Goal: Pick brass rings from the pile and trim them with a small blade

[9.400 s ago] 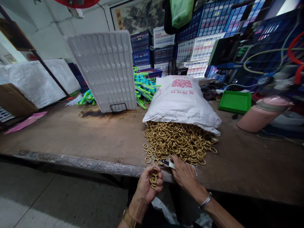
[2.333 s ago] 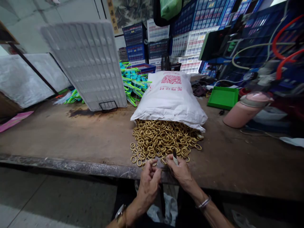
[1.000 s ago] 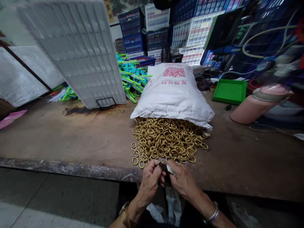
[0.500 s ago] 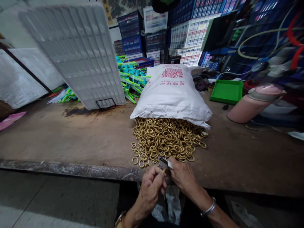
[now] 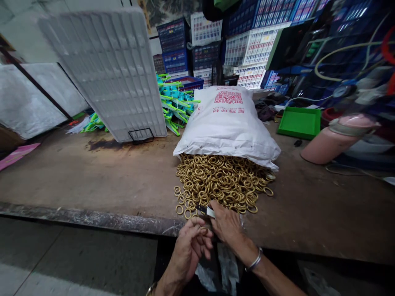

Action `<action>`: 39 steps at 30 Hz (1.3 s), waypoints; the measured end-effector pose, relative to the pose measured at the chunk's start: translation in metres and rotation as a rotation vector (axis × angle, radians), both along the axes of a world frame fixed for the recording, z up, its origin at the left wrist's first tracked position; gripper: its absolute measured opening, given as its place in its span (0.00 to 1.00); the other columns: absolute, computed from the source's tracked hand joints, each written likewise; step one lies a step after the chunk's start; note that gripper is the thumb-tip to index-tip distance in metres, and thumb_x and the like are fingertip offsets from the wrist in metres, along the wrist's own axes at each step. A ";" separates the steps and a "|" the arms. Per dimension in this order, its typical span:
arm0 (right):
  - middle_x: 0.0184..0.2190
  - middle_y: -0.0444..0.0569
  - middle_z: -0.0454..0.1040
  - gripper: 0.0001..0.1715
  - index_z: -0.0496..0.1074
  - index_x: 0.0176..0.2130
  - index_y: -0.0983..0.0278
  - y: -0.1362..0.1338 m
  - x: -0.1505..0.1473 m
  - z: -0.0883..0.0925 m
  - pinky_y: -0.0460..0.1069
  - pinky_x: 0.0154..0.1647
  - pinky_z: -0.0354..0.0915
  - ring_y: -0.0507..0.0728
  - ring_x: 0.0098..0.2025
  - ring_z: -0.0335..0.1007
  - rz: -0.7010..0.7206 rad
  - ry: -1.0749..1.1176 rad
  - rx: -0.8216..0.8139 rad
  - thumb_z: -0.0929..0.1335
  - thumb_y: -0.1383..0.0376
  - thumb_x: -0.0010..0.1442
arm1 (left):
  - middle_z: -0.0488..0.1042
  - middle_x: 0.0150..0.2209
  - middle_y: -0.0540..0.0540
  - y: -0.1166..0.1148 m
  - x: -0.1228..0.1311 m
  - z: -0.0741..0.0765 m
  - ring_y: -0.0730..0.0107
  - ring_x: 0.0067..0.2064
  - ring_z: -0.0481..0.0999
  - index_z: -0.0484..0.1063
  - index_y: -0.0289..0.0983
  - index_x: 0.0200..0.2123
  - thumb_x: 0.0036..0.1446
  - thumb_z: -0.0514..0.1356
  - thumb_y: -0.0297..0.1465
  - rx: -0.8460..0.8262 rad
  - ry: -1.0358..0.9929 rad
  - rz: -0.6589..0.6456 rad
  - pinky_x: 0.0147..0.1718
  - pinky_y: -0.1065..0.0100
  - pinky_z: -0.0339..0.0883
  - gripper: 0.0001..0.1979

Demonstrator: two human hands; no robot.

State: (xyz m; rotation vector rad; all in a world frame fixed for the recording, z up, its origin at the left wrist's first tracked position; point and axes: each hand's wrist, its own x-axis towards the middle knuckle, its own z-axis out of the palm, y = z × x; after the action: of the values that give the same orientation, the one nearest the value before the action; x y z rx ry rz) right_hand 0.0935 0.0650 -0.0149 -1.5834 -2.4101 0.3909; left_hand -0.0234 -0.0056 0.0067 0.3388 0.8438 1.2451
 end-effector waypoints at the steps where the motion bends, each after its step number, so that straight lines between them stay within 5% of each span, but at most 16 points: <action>1: 0.29 0.46 0.73 0.10 0.62 0.36 0.62 0.000 0.000 0.000 0.46 0.25 0.45 0.52 0.28 0.67 0.001 0.000 -0.007 0.61 0.72 0.51 | 0.70 0.26 0.46 0.001 0.000 0.000 0.75 0.22 0.68 0.65 0.34 0.35 0.51 0.56 0.31 -0.009 -0.030 -0.010 0.15 0.76 0.61 0.08; 7: 0.26 0.45 0.70 0.09 0.62 0.33 0.63 0.003 0.007 0.001 0.46 0.26 0.47 0.52 0.26 0.64 -0.025 0.125 -0.073 0.59 0.73 0.49 | 0.67 0.26 0.46 0.007 0.002 0.001 0.75 0.24 0.67 0.63 0.32 0.21 0.51 0.56 0.35 -0.043 -0.095 0.006 0.16 0.76 0.60 0.13; 12: 0.19 0.40 0.61 0.04 0.59 0.24 0.62 0.007 0.014 0.003 0.44 0.24 0.49 0.49 0.22 0.56 -0.056 0.427 -0.229 0.59 0.67 0.50 | 0.65 0.23 0.51 0.013 0.005 -0.003 0.79 0.20 0.61 0.66 0.34 0.28 0.49 0.59 0.36 0.064 0.292 0.028 0.15 0.78 0.55 0.10; 17: 0.17 0.37 0.56 0.06 0.60 0.22 0.63 0.006 0.017 0.011 0.43 0.23 0.51 0.48 0.22 0.52 -0.107 0.774 -0.509 0.61 0.63 0.45 | 0.70 0.30 0.47 0.016 0.004 -0.008 0.72 0.30 0.67 0.71 0.36 0.39 0.50 0.58 0.32 0.303 0.750 0.038 0.33 0.72 0.62 0.12; 20: 0.16 0.35 0.55 0.06 0.59 0.23 0.62 -0.001 0.016 0.019 0.42 0.20 0.49 0.46 0.18 0.48 -0.141 0.920 -0.679 0.62 0.62 0.45 | 0.73 0.36 0.43 0.016 0.003 -0.007 0.65 0.38 0.69 0.72 0.37 0.40 0.52 0.56 0.31 0.435 0.845 -0.002 0.40 0.68 0.61 0.12; 23: 0.15 0.34 0.55 0.06 0.59 0.26 0.62 -0.006 0.014 0.023 0.42 0.17 0.45 0.45 0.15 0.43 -0.194 0.962 -0.806 0.61 0.61 0.47 | 0.74 0.33 0.45 0.017 0.004 -0.002 0.66 0.35 0.70 0.73 0.37 0.35 0.53 0.54 0.31 0.442 0.843 -0.017 0.37 0.69 0.62 0.09; 31: 0.18 0.39 0.57 0.16 0.58 0.21 0.63 -0.004 0.011 0.017 0.44 0.25 0.52 0.48 0.23 0.52 -0.062 0.794 -0.484 0.60 0.55 0.50 | 0.67 0.22 0.51 0.019 0.007 0.011 0.75 0.25 0.64 0.70 0.34 0.26 0.51 0.56 0.34 0.303 0.764 -0.004 0.27 0.74 0.58 0.09; 39: 0.18 0.39 0.59 0.14 0.60 0.21 0.64 -0.004 0.010 0.007 0.44 0.26 0.54 0.49 0.23 0.55 -0.043 0.750 -0.450 0.59 0.58 0.52 | 0.58 0.17 0.56 0.014 0.006 0.001 0.84 0.14 0.48 0.62 0.34 0.26 0.53 0.53 0.41 0.135 0.426 -0.189 0.13 0.77 0.41 0.15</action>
State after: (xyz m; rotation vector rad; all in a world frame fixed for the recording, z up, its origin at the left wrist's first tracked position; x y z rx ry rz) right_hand 0.1031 0.0610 -0.0083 -1.2904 -1.7694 1.3186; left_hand -0.0179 0.0086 0.0078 0.7947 1.0631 1.0690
